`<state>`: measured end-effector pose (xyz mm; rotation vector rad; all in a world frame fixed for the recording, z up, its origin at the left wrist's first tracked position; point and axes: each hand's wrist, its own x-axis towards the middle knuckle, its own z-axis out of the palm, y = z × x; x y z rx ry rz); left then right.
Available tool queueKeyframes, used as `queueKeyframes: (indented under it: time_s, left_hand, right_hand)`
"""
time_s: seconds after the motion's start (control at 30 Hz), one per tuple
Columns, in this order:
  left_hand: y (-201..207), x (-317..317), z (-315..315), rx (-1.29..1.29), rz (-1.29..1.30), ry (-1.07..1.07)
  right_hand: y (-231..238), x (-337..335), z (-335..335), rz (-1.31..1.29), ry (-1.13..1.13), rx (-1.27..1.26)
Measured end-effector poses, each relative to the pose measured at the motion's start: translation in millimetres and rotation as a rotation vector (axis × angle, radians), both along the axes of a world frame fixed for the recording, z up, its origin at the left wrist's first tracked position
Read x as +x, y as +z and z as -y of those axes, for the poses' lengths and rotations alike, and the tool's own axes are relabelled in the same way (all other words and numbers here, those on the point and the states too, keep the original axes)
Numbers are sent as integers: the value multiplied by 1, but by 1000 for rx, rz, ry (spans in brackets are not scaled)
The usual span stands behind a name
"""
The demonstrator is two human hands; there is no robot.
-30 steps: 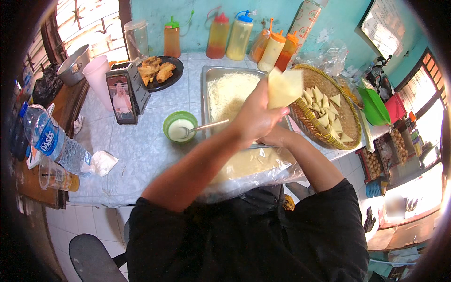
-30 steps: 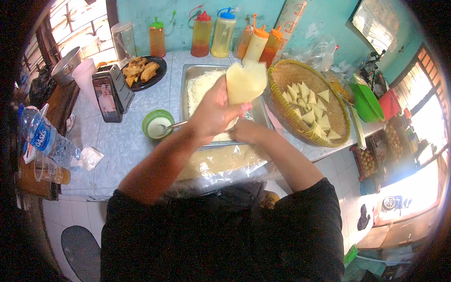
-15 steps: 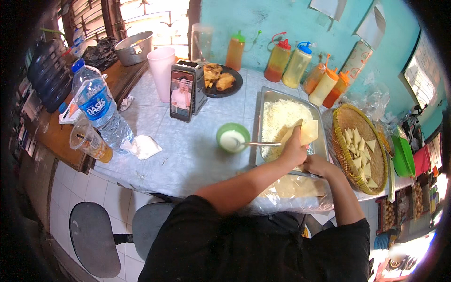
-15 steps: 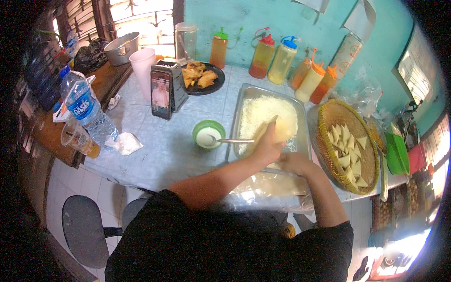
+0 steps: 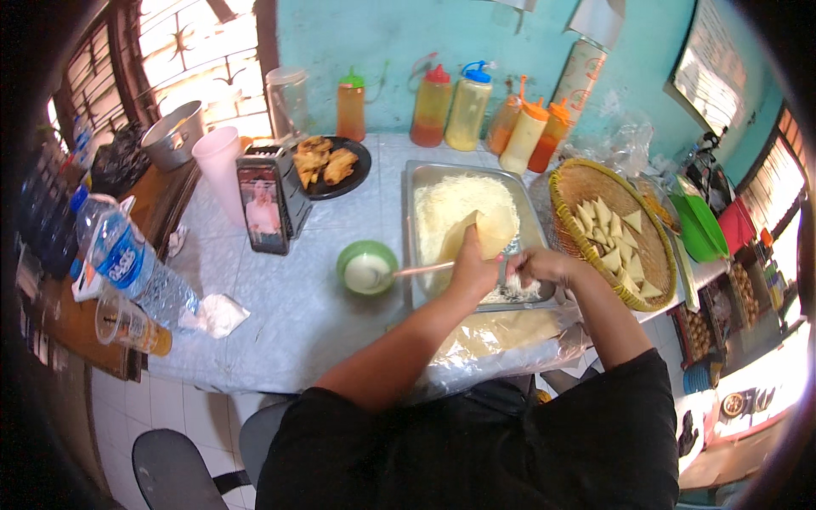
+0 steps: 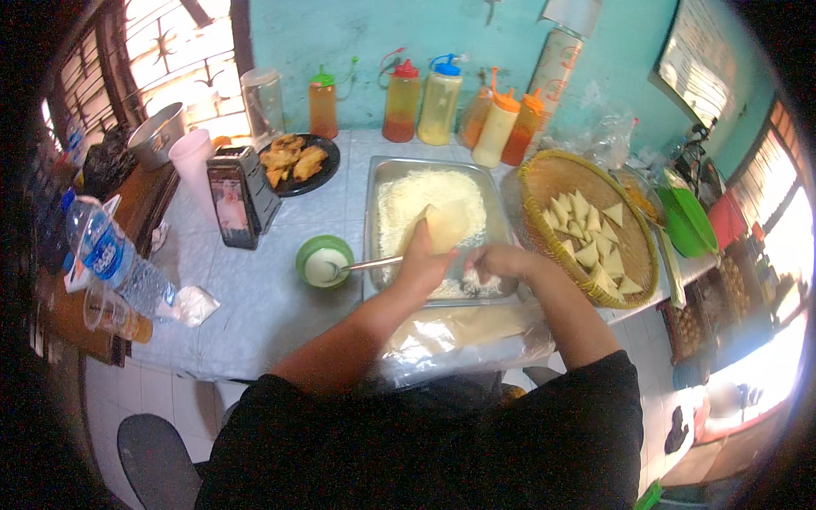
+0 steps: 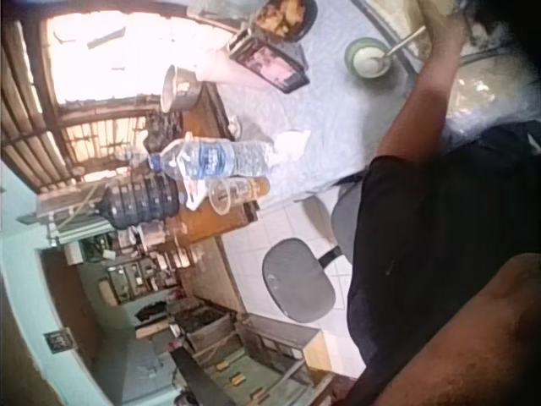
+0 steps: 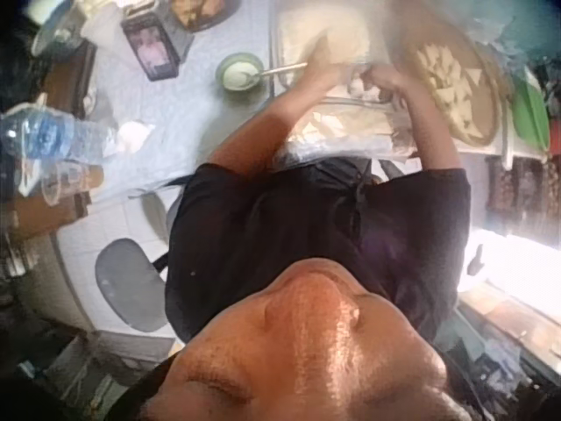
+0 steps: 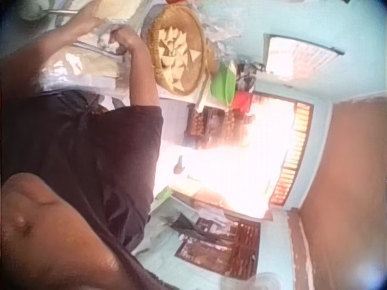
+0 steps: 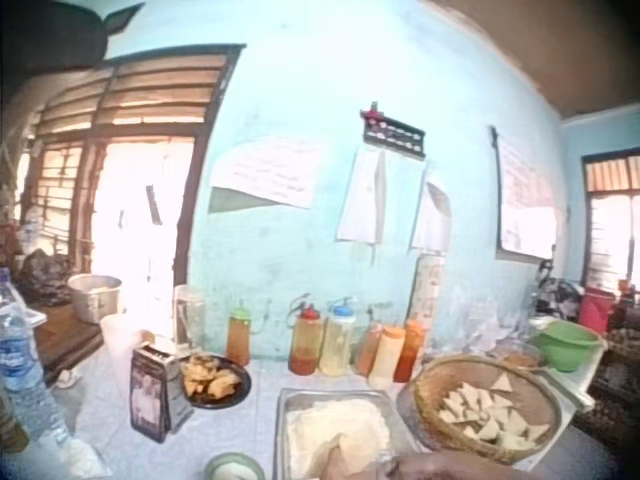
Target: The person folds square pastry sheets into triangles, fills them with shredded cheese using a spoon, seals the edges, and places the finished samosas into a woven basket. The process is repeated continuously with multiple units.
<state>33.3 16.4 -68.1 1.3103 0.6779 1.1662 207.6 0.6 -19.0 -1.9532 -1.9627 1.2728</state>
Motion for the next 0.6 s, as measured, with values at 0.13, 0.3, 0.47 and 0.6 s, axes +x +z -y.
queueKeyframes:
  time_s: [0.13, 0.3, 0.47, 0.6]
  left_hand:
    - [7, -1, 5, -64, -148, 17]
    - [-4, 2, 2, -108, -156, 8]
    - [2, 1, 4, -143, -116, -82]
    - [6, -2, 5, -148, -95, -103]
  right_hand:
    - [37, 16, -18, -44, -179, 139]
    - [81, -12, -22, -221, -187, 356]
    - [71, -38, -19, 74, 293, 711]
    - [64, -47, -16, -102, 164, 752]
